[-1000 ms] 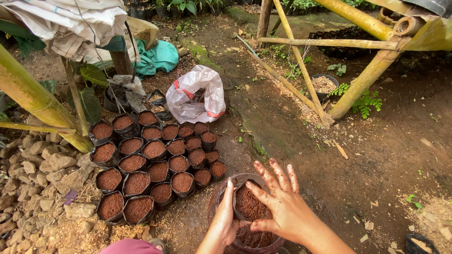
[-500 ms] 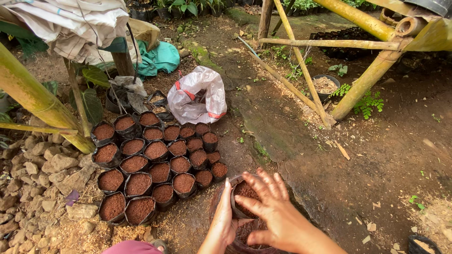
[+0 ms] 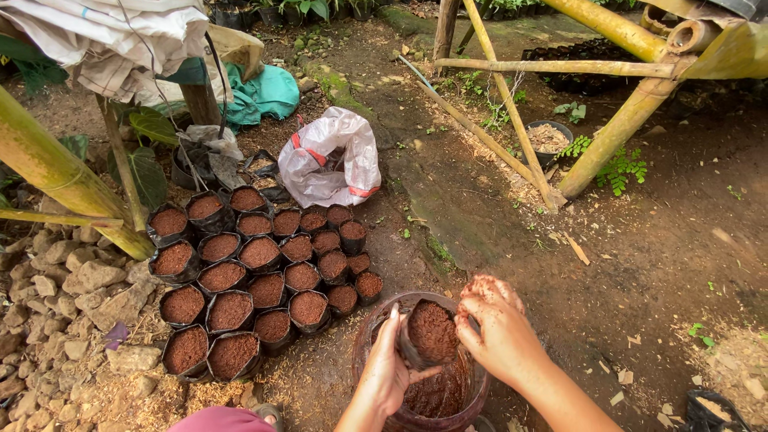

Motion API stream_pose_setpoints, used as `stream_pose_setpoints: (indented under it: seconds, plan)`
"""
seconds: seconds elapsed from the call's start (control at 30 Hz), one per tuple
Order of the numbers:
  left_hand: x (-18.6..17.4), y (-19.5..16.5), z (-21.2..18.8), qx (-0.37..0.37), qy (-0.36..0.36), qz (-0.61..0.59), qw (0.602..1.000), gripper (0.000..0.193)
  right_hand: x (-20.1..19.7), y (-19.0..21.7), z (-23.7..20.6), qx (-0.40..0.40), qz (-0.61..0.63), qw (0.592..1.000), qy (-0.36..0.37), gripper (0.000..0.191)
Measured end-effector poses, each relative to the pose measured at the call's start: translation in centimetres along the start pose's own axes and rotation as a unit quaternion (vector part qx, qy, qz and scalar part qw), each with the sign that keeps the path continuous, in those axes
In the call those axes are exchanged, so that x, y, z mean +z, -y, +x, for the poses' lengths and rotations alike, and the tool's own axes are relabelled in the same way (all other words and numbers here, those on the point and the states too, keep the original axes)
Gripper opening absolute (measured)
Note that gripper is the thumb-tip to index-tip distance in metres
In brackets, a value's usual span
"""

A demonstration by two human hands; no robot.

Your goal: The person sits on the ground and fills black plastic nursery polybags with potting soil from a large container, pressing and leveling the soil in each bag by hand. Filled bags are arranged in rows on the ground next to a soil sack, and the person repeats the filling process for additional bags.

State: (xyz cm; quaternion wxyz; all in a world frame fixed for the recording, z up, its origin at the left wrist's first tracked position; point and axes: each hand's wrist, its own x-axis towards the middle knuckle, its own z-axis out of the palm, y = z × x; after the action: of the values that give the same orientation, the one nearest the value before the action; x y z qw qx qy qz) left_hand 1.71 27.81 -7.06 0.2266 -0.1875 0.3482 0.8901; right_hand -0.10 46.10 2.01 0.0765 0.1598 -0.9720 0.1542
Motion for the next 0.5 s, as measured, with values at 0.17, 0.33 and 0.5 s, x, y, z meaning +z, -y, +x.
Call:
stream_pose_setpoints:
  seconds: [0.17,0.33,0.5]
  plan:
    - [-0.6,1.0,0.9,-0.009,0.01,0.026,1.0,0.062,-0.8,-0.4,0.2,-0.085,-0.006,0.996,-0.025,0.022]
    - [-1.5,1.3,1.7,-0.041,0.076,-0.059,0.995,0.082,-0.3,0.7,0.3,-0.113,-0.002,0.993,-0.036,0.023]
    - [-1.4,1.4,1.6,-0.052,0.098,-0.077,0.991,0.081,-1.5,1.1,-0.5,-0.166,0.014,0.984,-0.055,0.029]
